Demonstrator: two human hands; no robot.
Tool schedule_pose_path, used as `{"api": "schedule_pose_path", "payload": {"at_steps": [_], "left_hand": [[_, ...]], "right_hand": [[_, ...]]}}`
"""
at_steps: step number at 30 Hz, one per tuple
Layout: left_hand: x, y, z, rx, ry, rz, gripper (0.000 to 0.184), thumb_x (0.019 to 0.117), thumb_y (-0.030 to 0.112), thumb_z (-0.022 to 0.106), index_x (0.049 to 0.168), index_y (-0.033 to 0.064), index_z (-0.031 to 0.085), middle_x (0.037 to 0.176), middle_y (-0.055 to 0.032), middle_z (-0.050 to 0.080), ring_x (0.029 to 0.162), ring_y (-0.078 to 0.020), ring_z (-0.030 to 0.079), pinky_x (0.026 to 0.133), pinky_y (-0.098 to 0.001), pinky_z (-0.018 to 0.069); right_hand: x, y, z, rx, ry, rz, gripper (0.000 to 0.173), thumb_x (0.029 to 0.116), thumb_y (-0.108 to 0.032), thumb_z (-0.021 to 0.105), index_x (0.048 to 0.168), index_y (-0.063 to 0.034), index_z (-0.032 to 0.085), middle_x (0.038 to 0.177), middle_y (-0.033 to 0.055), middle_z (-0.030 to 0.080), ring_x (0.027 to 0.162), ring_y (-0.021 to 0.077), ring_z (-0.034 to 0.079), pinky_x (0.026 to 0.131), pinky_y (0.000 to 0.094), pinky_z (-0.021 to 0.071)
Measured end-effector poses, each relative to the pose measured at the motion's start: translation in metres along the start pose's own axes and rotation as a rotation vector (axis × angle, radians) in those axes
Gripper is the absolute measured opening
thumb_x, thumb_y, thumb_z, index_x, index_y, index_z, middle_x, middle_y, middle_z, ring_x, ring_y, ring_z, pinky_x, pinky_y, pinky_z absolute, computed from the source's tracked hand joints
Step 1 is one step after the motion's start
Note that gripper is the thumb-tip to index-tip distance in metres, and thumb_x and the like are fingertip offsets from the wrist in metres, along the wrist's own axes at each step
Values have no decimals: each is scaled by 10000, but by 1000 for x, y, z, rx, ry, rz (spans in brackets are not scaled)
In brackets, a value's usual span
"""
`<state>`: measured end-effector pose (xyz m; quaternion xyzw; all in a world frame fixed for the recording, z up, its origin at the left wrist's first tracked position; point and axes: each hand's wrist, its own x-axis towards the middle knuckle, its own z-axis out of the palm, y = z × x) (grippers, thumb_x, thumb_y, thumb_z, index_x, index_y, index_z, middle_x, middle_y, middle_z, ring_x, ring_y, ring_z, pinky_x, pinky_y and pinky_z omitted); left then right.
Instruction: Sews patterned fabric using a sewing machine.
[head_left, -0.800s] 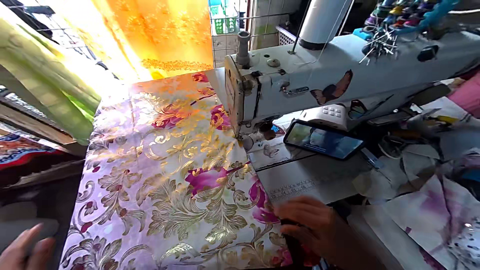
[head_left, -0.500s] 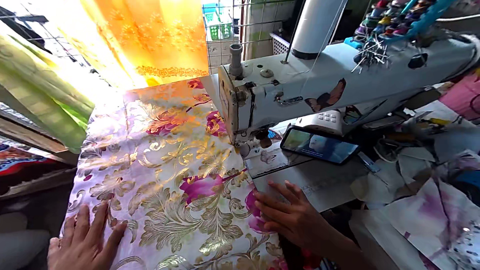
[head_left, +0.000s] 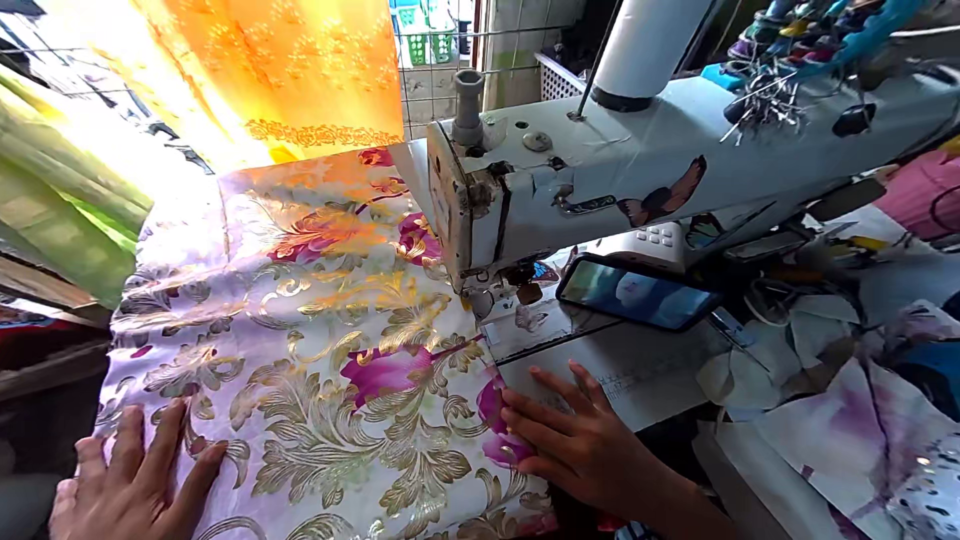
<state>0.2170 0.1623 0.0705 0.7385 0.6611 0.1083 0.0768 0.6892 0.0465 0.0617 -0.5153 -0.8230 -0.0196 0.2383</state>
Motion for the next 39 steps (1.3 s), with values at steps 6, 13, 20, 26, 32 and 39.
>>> {"api": "schedule_pose_path", "payload": {"at_steps": [6, 13, 20, 26, 32, 39], "left_hand": [[14, 1, -2, 0, -33, -20, 826, 994, 695, 371, 1624, 162, 322, 1682, -255, 159, 1537, -526, 99, 1174, -742, 68], [30, -2, 2, -4, 2, -19, 854, 970, 740, 337, 1620, 186, 331, 1678, -252, 183, 1530, -534, 117, 1159, -757, 92], [54, -21, 14, 6, 67, 13, 895, 932, 819, 268, 1614, 246, 349, 1674, -223, 230, 1523, -541, 141, 1122, -797, 127], [71, -20, 13, 43, 82, 14, 937, 916, 841, 215, 1610, 227, 357, 1661, -241, 251, 1510, -551, 178, 1107, -798, 164], [85, -18, 13, 52, 92, 12, 947, 915, 845, 204, 1617, 223, 339, 1666, -235, 242, 1509, -557, 171, 1091, -816, 168], [103, -24, 16, 45, 103, -5, 949, 895, 871, 206, 1619, 270, 329, 1674, -214, 236, 1517, -544, 161, 1086, -813, 180]], "right_hand": [[8, 3, 0, 8, -26, 15, 488, 1057, -552, 396, 1341, -266, 671, 1447, -84, 611, 1449, 288, 448, 1143, 672, 279], [19, 9, 1, 8, -24, 19, 504, 1062, -542, 386, 1342, -240, 677, 1436, -67, 623, 1445, 320, 452, 1120, 707, 287], [31, 14, 4, 11, -27, 25, 515, 1053, -549, 401, 1366, -238, 668, 1450, -64, 612, 1443, 337, 453, 1113, 733, 275], [40, 19, 6, 15, -33, 36, 526, 1057, -537, 400, 1399, -222, 645, 1467, -54, 598, 1449, 353, 442, 1113, 748, 256], [48, 24, 7, 12, -36, 60, 521, 1053, -523, 419, 1411, -211, 633, 1468, -43, 598, 1442, 357, 451, 1110, 755, 248], [51, 31, 13, 42, 43, -2, 452, 1068, -484, 434, 1319, -219, 699, 1415, -39, 641, 1422, 336, 480, 1134, 721, 261]]}}
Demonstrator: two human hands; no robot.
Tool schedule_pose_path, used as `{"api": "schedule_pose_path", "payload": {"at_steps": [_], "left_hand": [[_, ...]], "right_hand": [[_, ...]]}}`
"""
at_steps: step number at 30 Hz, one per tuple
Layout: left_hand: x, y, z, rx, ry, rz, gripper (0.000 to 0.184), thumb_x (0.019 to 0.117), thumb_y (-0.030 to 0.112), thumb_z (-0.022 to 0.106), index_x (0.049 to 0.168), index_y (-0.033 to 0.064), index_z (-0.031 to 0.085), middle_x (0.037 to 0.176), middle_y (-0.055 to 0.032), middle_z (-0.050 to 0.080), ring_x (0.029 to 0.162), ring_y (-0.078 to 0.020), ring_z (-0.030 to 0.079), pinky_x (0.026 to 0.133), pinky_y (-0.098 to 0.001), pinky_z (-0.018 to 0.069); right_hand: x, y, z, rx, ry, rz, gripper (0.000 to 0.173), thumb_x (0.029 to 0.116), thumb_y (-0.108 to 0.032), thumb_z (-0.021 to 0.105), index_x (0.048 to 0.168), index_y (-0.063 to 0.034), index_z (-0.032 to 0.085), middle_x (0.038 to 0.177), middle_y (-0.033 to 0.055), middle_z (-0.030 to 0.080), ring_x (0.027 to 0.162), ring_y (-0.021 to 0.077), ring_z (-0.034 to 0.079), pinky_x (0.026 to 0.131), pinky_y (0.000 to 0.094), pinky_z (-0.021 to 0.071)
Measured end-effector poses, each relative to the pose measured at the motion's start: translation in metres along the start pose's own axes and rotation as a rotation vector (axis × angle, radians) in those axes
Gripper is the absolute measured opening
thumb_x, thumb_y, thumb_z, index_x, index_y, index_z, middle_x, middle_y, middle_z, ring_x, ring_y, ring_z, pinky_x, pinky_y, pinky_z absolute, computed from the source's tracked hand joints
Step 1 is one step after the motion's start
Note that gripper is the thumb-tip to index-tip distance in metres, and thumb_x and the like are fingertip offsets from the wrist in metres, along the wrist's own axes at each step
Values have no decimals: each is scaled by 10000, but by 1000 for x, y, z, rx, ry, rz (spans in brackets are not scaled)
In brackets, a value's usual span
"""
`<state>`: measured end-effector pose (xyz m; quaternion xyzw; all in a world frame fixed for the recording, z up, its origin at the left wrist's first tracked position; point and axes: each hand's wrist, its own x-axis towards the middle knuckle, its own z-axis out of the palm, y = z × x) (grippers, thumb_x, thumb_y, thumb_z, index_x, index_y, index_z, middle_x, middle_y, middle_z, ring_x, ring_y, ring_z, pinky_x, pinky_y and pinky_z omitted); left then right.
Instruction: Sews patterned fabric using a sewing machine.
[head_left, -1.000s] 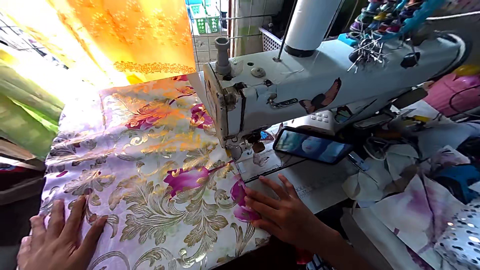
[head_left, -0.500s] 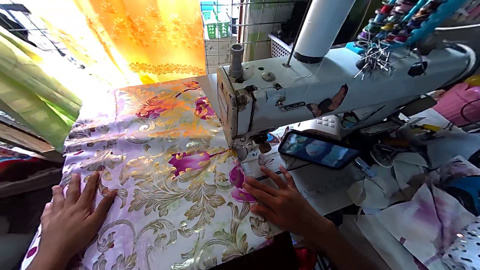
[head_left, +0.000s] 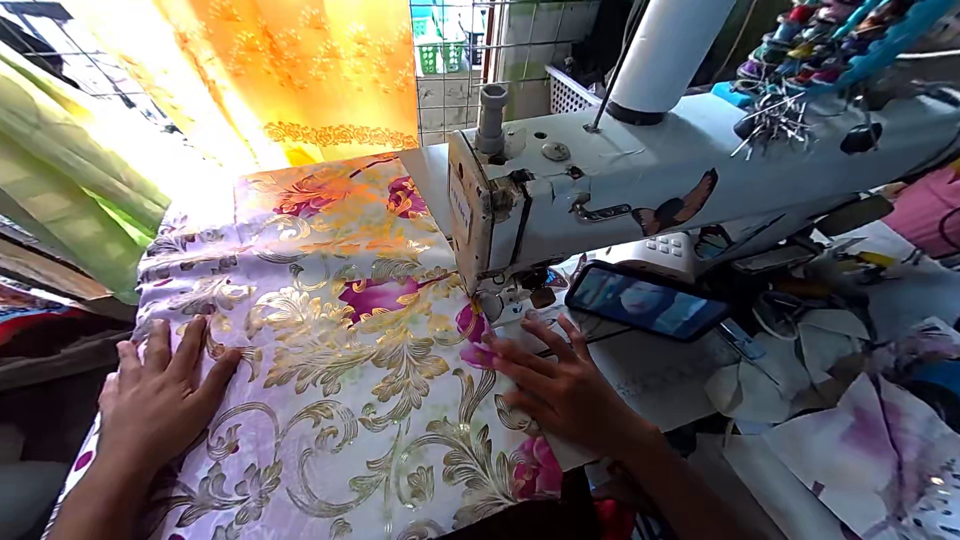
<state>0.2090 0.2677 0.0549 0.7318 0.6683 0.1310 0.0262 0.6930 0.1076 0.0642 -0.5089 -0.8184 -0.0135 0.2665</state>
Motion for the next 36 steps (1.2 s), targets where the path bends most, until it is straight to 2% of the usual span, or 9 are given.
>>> {"api": "schedule_pose_path", "payload": {"at_steps": [5, 8, 15, 17, 19, 21, 25, 29, 36], "left_hand": [[17, 1, -1, -14, -32, 1, 922, 913, 837, 224, 1631, 264, 294, 1682, -218, 200, 1520, -549, 135, 1073, -817, 193], [28, 7, -7, -40, -32, 24, 914, 922, 807, 256, 1622, 223, 321, 1666, -266, 204, 1504, -584, 133, 1060, -832, 182], [61, 8, -9, -22, -33, 83, 933, 926, 816, 235, 1607, 189, 351, 1639, -297, 251, 1498, -585, 166, 1083, -824, 176], [49, 9, -12, -12, 24, 135, 887, 970, 756, 274, 1567, 114, 415, 1584, -333, 332, 1474, -599, 219, 1089, -835, 151], [16, 14, -23, -20, 41, 164, 838, 994, 697, 354, 1503, 45, 488, 1550, -346, 379, 1443, -624, 260, 1066, -841, 193], [-36, 16, -35, -32, -22, 112, 810, 1003, 666, 410, 1511, 38, 482, 1559, -335, 377, 1433, -626, 276, 1068, -831, 215], [-120, 30, -44, -78, -118, 8, 806, 1015, 597, 459, 1578, 26, 369, 1598, -377, 258, 1463, -636, 183, 1125, -799, 124], [-126, 18, -32, -82, -80, -43, 847, 995, 681, 395, 1617, 112, 323, 1642, -323, 210, 1502, -582, 151, 1149, -770, 124], [-107, 14, -29, -71, -70, -32, 879, 972, 739, 355, 1617, 143, 335, 1659, -281, 211, 1513, -559, 151, 1161, -747, 139]], "right_hand": [[-4, 1, -1, 65, 26, -37, 458, 1045, -525, 477, 1249, -215, 746, 1347, -38, 686, 1391, 307, 515, 1146, 701, 250], [-2, 0, -1, 44, 16, -24, 482, 1046, -536, 462, 1274, -211, 734, 1359, -38, 679, 1382, 308, 527, 1137, 700, 270], [3, -3, -1, 26, -43, -3, 487, 1049, -514, 456, 1349, -209, 688, 1421, -41, 636, 1403, 346, 499, 1116, 714, 294], [-1, -4, -1, 42, -30, -29, 457, 1046, -486, 480, 1319, -199, 707, 1401, -35, 651, 1402, 342, 502, 1123, 716, 286], [-8, -5, -2, 71, -14, -58, 449, 1041, -483, 489, 1292, -195, 724, 1383, -30, 664, 1403, 339, 501, 1132, 715, 271], [-17, -8, -3, 66, -15, -64, 471, 1039, -515, 472, 1298, -207, 717, 1391, -41, 658, 1409, 326, 495, 1131, 699, 281], [-24, -9, -6, 21, -37, -63, 521, 1038, -564, 434, 1335, -223, 691, 1424, -51, 634, 1426, 318, 477, 1135, 683, 292], [-19, -10, -8, 1, -64, -63, 521, 1040, -562, 430, 1347, -225, 683, 1426, -49, 632, 1426, 329, 474, 1126, 697, 294], [-15, -14, -5, 5, -67, -11, 525, 1042, -563, 431, 1368, -228, 669, 1452, -56, 611, 1435, 336, 463, 1123, 719, 276]]}}
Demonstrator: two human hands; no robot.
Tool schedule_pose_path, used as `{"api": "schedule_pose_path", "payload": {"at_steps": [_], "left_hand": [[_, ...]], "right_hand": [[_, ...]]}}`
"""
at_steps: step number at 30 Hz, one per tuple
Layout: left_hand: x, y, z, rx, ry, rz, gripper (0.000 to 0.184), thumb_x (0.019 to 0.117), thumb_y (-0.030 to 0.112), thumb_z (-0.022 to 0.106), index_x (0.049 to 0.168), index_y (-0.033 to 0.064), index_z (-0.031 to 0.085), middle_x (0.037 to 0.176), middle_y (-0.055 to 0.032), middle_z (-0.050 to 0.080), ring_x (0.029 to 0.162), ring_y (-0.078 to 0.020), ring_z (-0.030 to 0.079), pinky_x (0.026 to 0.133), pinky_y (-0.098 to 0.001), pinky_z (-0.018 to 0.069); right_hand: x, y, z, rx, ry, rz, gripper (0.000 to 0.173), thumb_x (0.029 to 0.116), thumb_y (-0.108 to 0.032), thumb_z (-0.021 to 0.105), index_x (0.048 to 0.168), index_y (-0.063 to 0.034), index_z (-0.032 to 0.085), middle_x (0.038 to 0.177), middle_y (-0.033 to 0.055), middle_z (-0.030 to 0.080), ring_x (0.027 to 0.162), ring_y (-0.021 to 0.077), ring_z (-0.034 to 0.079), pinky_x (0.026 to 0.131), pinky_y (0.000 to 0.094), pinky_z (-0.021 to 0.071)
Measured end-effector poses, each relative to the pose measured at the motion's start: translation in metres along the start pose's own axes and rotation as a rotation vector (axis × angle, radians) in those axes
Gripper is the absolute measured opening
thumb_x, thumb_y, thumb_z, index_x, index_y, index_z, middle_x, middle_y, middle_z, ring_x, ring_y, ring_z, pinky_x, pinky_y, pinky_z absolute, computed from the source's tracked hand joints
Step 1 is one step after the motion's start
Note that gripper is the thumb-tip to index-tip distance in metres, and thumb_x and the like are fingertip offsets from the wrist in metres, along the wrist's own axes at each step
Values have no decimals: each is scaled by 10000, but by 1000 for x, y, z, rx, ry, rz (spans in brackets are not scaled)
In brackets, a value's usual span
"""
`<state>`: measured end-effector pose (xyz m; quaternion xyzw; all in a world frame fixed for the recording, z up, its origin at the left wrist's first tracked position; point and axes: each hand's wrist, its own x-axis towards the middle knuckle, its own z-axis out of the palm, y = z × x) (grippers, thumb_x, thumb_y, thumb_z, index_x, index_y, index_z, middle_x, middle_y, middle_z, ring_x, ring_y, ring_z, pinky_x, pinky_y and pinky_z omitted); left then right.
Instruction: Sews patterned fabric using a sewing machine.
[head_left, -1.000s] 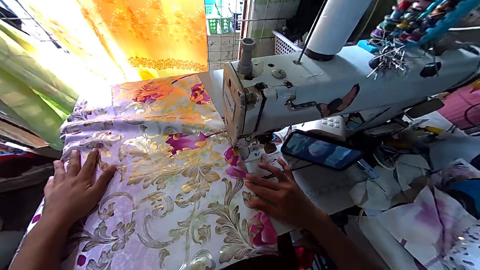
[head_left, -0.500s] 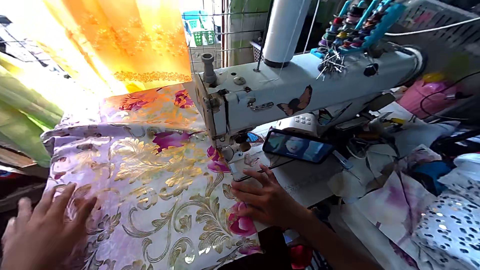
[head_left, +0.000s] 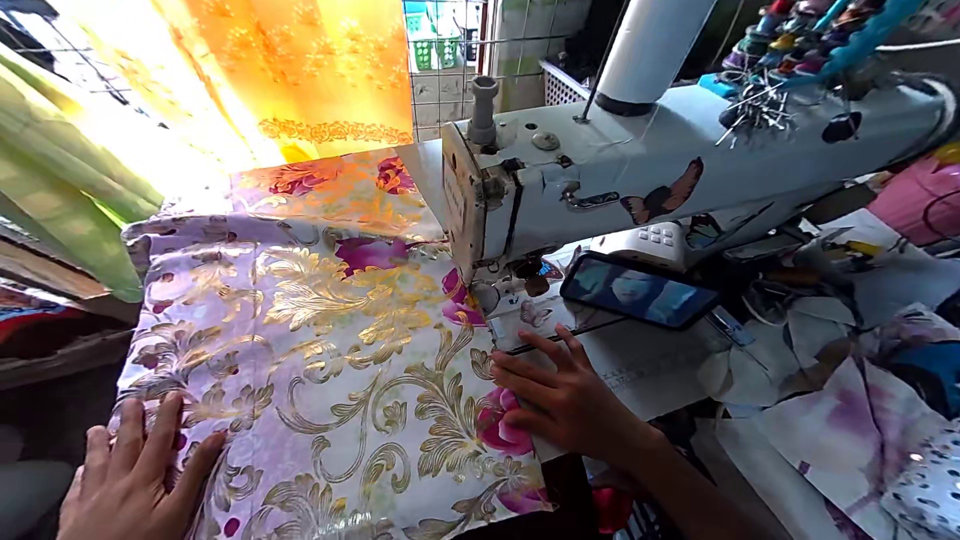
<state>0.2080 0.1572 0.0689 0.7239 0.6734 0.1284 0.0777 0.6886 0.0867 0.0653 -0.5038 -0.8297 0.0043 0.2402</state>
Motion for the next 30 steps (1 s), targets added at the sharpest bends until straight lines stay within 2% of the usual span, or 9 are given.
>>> {"api": "schedule_pose_path", "payload": {"at_steps": [5, 14, 17, 22, 24, 26, 28, 30], "left_hand": [[11, -7, 3, -7, 3, -9, 866, 966, 755, 333, 1620, 188, 338, 1674, -240, 211, 1526, -533, 146, 1162, -741, 146], [31, -20, 6, -24, -19, 34, 831, 985, 721, 362, 1630, 200, 312, 1687, -234, 167, 1540, -501, 137, 1180, -721, 153], [41, -25, 6, -19, -14, 40, 849, 969, 754, 346, 1632, 225, 307, 1690, -218, 174, 1541, -495, 143, 1171, -729, 162], [68, -36, 16, 14, 55, 113, 900, 945, 800, 281, 1618, 206, 340, 1665, -235, 245, 1522, -519, 187, 1148, -753, 180], [79, -34, 13, 47, 43, 118, 948, 935, 817, 242, 1619, 165, 330, 1659, -252, 244, 1523, -523, 177, 1138, -767, 173], [78, -20, 1, 97, -14, 85, 936, 950, 786, 237, 1628, 143, 295, 1669, -256, 211, 1528, -531, 138, 1125, -790, 146], [66, 14, -18, 137, -65, 84, 866, 1006, 693, 301, 1607, 69, 322, 1646, -315, 209, 1507, -594, 97, 1104, -836, 72], [42, 63, -26, 137, -50, 219, 808, 1038, 609, 347, 1560, -6, 386, 1602, -372, 255, 1474, -644, 130, 1101, -843, 83]], "right_hand": [[6, 1, 0, 0, -11, -2, 534, 1043, -562, 426, 1369, -214, 668, 1446, -34, 617, 1430, 358, 464, 1112, 735, 274], [17, 1, 0, 24, -34, 33, 515, 1044, -516, 458, 1385, -186, 656, 1464, -15, 603, 1426, 370, 467, 1111, 742, 267], [22, 1, 0, 24, -55, 41, 519, 1048, -515, 445, 1402, -188, 640, 1483, -21, 586, 1443, 361, 447, 1120, 738, 257], [28, 2, 4, 24, -45, 55, 507, 1047, -496, 464, 1403, -181, 640, 1474, -24, 594, 1445, 338, 450, 1133, 722, 255], [30, 3, 6, 22, -33, 56, 493, 1044, -491, 477, 1381, -183, 661, 1458, -25, 608, 1451, 327, 441, 1158, 700, 238], [29, 3, 10, 2, -22, 22, 479, 1044, -487, 477, 1350, -182, 684, 1455, -17, 610, 1462, 332, 423, 1170, 692, 217], [24, -1, 7, 18, -29, -10, 480, 1041, -485, 480, 1339, -176, 694, 1452, -2, 612, 1469, 356, 405, 1170, 707, 193], [14, -11, 2, 60, -58, -10, 499, 1037, -513, 479, 1359, -191, 682, 1452, -5, 613, 1469, 363, 405, 1157, 723, 208]]}}
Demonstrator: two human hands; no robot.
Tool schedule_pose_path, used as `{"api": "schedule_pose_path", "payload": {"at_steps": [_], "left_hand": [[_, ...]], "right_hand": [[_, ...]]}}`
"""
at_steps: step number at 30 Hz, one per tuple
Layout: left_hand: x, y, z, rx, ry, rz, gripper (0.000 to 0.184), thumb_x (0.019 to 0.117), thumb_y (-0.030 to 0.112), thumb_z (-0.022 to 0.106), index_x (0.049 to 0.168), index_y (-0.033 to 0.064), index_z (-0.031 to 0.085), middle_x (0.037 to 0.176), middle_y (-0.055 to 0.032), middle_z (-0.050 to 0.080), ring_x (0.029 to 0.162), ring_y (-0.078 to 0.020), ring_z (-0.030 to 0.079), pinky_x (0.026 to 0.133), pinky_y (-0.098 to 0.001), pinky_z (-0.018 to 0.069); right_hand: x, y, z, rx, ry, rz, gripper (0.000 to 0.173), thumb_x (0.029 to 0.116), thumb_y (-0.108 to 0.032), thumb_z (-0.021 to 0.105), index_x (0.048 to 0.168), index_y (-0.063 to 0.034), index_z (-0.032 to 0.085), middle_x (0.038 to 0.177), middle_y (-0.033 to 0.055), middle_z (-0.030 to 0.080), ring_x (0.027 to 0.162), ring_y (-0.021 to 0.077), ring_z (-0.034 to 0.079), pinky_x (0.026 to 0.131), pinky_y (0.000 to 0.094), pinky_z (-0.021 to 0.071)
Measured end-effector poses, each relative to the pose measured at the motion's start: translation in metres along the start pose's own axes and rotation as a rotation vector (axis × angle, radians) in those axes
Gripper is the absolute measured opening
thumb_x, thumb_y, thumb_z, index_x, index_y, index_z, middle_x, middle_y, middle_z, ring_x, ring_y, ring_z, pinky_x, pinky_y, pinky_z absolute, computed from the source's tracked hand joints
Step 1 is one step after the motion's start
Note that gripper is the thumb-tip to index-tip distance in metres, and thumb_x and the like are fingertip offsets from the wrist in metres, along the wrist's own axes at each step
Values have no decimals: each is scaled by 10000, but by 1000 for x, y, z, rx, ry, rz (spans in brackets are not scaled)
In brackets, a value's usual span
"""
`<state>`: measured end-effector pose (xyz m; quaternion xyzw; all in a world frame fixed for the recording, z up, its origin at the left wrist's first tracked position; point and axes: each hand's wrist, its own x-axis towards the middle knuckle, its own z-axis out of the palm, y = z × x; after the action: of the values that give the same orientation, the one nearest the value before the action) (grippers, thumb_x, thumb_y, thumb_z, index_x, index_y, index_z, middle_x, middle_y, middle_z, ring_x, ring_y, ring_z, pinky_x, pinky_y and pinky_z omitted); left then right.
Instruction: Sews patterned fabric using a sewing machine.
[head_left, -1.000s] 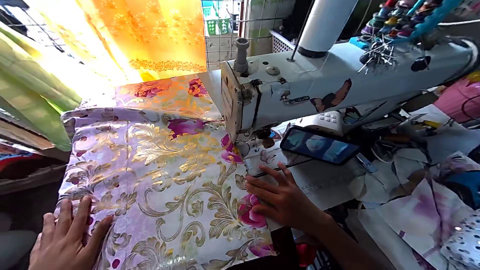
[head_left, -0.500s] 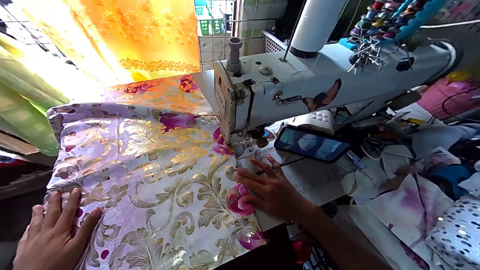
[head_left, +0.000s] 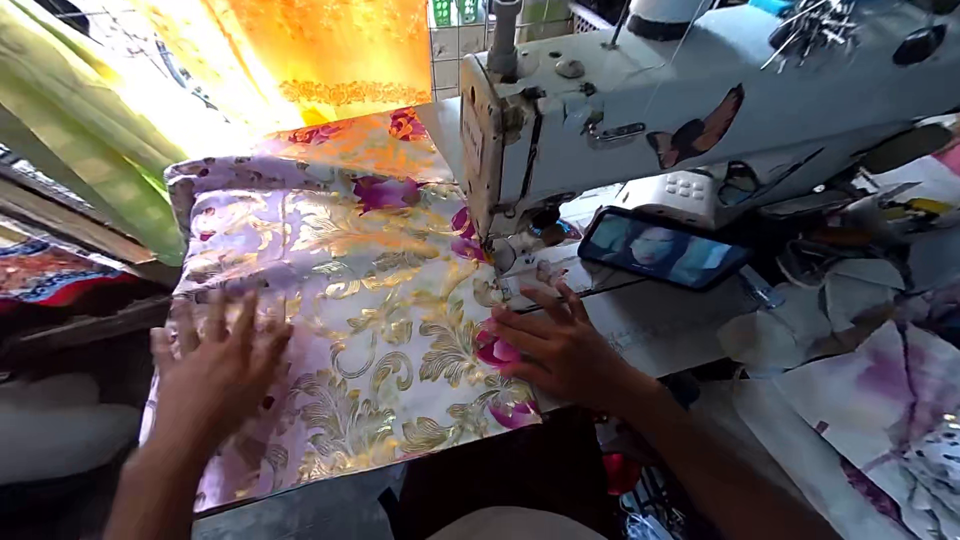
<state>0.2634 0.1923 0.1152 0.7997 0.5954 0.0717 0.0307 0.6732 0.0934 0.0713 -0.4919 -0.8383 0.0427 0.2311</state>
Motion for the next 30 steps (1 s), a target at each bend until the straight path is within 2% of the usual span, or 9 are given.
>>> {"api": "schedule_pose_path", "payload": {"at_steps": [2, 4, 6, 8, 12, 17, 21, 25, 30], "left_hand": [[-21, 55, 10, -42, 66, 207, 803, 1020, 633, 353, 1542, 29, 444, 1588, -349, 318, 1459, -632, 216, 1100, -825, 171], [-40, 104, 31, -135, 123, 384, 753, 1008, 675, 353, 1494, 134, 549, 1554, -281, 432, 1437, -571, 348, 1102, -798, 237], [-48, 137, 47, -201, 126, 478, 721, 1016, 685, 327, 1510, 204, 537, 1561, -225, 454, 1444, -513, 383, 1117, -754, 269], [-48, 155, 60, -217, 141, 538, 694, 1027, 666, 322, 1536, 229, 501, 1576, -205, 442, 1460, -490, 373, 1132, -734, 260], [-48, 161, 76, -151, 136, 622, 654, 1044, 651, 264, 1536, 285, 491, 1604, -146, 424, 1491, -405, 364, 1171, -665, 259], [-49, 158, 77, -134, 122, 641, 677, 1043, 664, 232, 1549, 283, 470, 1610, -150, 412, 1497, -400, 354, 1180, -651, 249], [-52, 160, 76, -146, 134, 696, 809, 960, 786, 299, 1558, 262, 451, 1607, -171, 409, 1481, -409, 377, 1163, -650, 281], [-54, 159, 77, -128, 100, 721, 646, 1017, 618, 402, 1565, 277, 438, 1631, -137, 382, 1484, -389, 381, 1155, -636, 302], [-55, 159, 75, -103, 77, 713, 623, 1033, 596, 377, 1575, 292, 416, 1635, -132, 375, 1496, -382, 360, 1162, -627, 297]], "right_hand": [[-12, -12, -1, 24, -20, -3, 522, 1041, -537, 451, 1376, -200, 667, 1466, -18, 601, 1455, 355, 431, 1129, 735, 250], [-23, -21, 1, 3, -6, -16, 527, 1052, -543, 416, 1373, -205, 663, 1461, -16, 605, 1436, 340, 464, 1122, 730, 278], [-32, -26, 3, -35, 14, -27, 487, 1069, -503, 406, 1381, -226, 656, 1461, -30, 605, 1444, 308, 457, 1141, 698, 276], [-40, -29, 4, -68, 34, -34, 460, 1072, -485, 410, 1372, -242, 661, 1457, -43, 607, 1443, 289, 461, 1144, 685, 283], [-61, -33, 1, -103, 41, -35, 450, 1070, -484, 410, 1384, -265, 647, 1464, -69, 599, 1459, 274, 439, 1148, 669, 279], [-85, -29, 7, -126, 133, -68, 344, 1086, -402, 448, 1354, -314, 645, 1461, -122, 590, 1489, 213, 382, 1209, 576, 225], [-88, -30, 11, -115, 223, -76, 249, 1067, -284, 536, 1266, -262, 684, 1392, -99, 643, 1422, 194, 458, 1204, 510, 255], [-85, -32, 14, -24, 357, -41, 167, 1036, -146, 580, 1101, -187, 728, 1184, -33, 735, 1217, 165, 602, 1164, 440, 320], [-109, -25, -12, -103, 355, 143, 167, 1058, -221, 561, 1060, -175, 722, 1122, -4, 743, 1184, 201, 617, 1143, 440, 352]]}}
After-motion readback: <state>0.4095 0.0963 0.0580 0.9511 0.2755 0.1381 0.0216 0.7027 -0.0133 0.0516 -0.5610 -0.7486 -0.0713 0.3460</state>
